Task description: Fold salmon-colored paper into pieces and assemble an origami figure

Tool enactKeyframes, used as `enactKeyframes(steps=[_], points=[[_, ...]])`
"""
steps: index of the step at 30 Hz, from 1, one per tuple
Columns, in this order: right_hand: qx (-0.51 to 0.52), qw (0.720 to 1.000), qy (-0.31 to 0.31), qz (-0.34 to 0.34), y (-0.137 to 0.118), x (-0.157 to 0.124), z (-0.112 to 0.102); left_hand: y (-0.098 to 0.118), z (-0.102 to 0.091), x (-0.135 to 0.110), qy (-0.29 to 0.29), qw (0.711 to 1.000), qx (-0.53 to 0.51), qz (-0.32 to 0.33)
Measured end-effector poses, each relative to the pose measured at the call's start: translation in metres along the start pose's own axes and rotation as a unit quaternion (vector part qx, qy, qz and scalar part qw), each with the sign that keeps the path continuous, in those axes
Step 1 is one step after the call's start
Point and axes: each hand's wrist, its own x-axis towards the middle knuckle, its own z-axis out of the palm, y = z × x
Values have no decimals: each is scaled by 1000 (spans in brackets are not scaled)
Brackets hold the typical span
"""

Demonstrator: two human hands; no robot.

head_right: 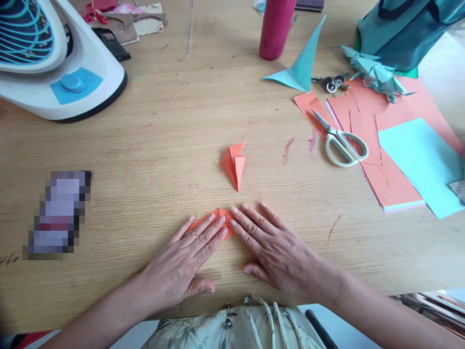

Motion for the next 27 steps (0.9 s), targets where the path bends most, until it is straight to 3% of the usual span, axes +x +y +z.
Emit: enactKeyframes(steps=[18, 27], points=[[8, 1000, 20, 18, -35, -29, 17, 35, 13, -26, 14, 999, -23, -19], [-66, 995, 69, -1, -51, -39, 33, 60, 20, -39, 27, 998, 51, -29]])
